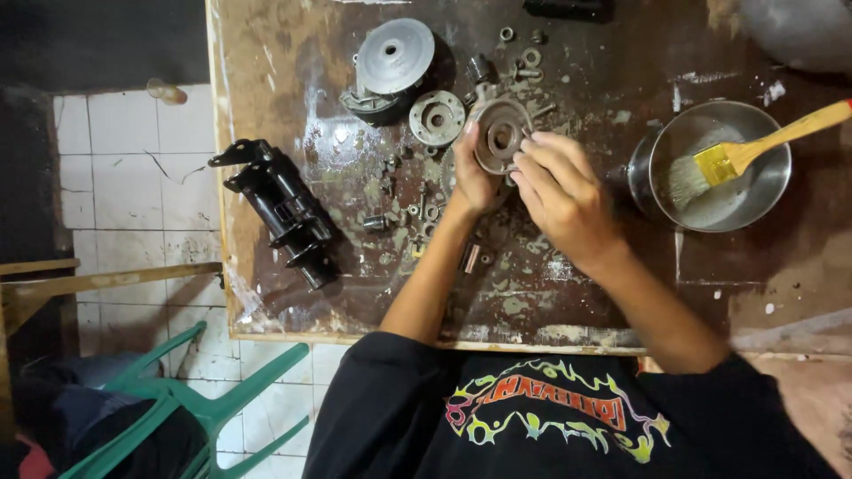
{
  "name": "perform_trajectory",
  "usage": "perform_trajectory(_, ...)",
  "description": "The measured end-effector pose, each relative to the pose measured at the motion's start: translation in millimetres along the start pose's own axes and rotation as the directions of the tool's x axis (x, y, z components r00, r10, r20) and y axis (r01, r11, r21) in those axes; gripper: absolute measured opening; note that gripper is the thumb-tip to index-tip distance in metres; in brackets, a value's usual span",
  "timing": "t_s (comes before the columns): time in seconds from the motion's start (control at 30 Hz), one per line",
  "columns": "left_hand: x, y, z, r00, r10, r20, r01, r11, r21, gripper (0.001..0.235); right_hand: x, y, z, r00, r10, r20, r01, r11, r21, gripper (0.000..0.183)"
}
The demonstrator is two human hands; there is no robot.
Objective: Cleaning and inspecting various motorcycle engine components using a brush and a small tool.
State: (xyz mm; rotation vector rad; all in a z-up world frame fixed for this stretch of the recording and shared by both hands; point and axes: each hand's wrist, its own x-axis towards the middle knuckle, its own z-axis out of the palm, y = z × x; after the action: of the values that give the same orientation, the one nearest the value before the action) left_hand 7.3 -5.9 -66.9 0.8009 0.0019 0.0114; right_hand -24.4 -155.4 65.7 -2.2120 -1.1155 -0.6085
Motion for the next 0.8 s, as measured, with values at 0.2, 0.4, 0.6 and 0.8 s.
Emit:
perform_trajectory(0.2, -6.3, -7.3, 10.0, 0.930, 0.345, -0.128, -0.353, 0.935, -0.042, 0.067, 11.4, -7.7, 3.1, 0.984, 0.150, -0.098, -0.140, 0.985, 0.096, 0.022)
perform_trajectory(0.4, -11.9, 6.7, 17.8, 0.956, 0.283, -0.080, -0.284, 0.959, -0.012, 0.070, 4.9, -2.0, -5.4, 0.992, 0.126, 0.003, -0.126, 0.985, 0.120, 0.030)
perform_trajectory(0.6, -12.1, 5.7, 30.2, 0.853, 0.506, -0.129, -0.485, 0.859, 0.162, 0.070, 2.7, -34.6, 0.3, 0.992, 0.124, -0.034, -0.115, 0.971, 0.208, 0.034)
perform_trajectory(0.8, -21.2, 7.4, 35.5, 0.770, 0.610, -0.186, -0.553, 0.785, 0.280, 0.072, 1.4, -37.6, 4.2, 0.994, 0.112, -0.016, -0.110, 0.986, 0.126, 0.029)
